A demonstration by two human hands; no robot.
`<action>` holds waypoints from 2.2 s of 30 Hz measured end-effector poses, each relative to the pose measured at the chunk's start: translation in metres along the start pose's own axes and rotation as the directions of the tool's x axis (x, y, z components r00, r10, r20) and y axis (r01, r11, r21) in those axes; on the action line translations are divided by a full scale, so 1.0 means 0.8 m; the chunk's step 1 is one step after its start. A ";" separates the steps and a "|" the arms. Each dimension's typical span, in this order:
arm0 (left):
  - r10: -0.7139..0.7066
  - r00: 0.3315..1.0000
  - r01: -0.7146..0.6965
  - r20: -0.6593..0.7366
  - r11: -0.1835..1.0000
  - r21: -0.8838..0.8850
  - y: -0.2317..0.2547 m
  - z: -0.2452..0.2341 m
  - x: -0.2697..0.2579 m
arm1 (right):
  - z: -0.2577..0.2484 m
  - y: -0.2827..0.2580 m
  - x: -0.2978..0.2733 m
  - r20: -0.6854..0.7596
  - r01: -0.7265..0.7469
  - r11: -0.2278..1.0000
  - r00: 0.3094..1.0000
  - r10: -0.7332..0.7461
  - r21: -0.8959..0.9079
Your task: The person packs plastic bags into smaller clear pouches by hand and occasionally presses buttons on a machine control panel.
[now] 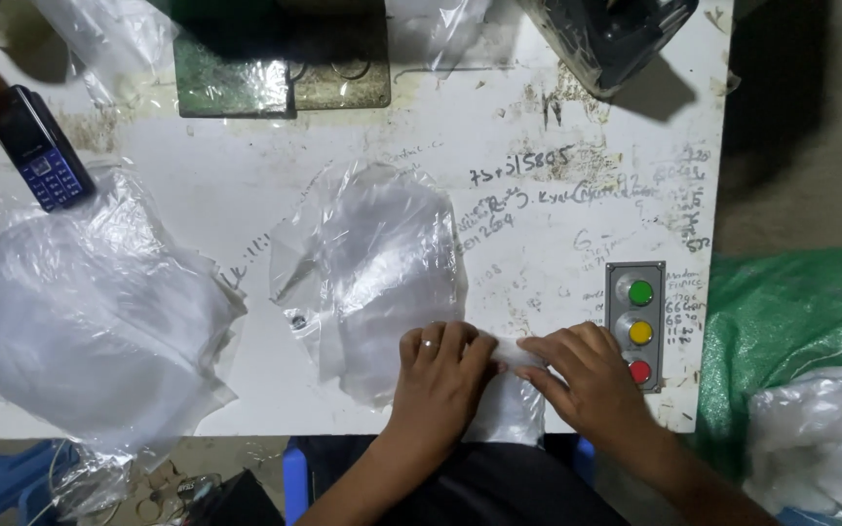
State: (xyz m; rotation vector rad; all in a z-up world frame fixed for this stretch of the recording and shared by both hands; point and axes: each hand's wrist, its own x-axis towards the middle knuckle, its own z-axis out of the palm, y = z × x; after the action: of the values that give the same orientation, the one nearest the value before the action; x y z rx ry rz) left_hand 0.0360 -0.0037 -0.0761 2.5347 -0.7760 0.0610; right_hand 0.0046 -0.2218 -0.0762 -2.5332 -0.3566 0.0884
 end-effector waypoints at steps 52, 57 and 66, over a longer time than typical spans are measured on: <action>0.427 0.846 -0.500 -0.319 0.843 -0.198 0.045 -0.038 0.070 | -0.120 -0.046 0.017 -0.044 -0.433 0.776 0.861 0.507 0.458; 0.215 0.936 -0.329 -0.279 0.817 -0.473 0.063 -0.022 0.063 | -0.097 -0.018 -0.003 0.188 -0.598 0.686 0.794 0.579 0.413; -0.380 0.838 0.475 0.391 0.157 -0.866 0.040 -0.079 0.055 | -0.063 -0.041 0.013 -0.025 -0.508 0.832 0.850 0.526 0.223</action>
State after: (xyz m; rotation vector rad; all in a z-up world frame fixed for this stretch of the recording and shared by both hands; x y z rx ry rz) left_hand 0.0619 -0.0200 0.0013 1.4212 0.0495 -0.5638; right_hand 0.0142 -0.2196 -0.0163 -2.3444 0.3707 0.2119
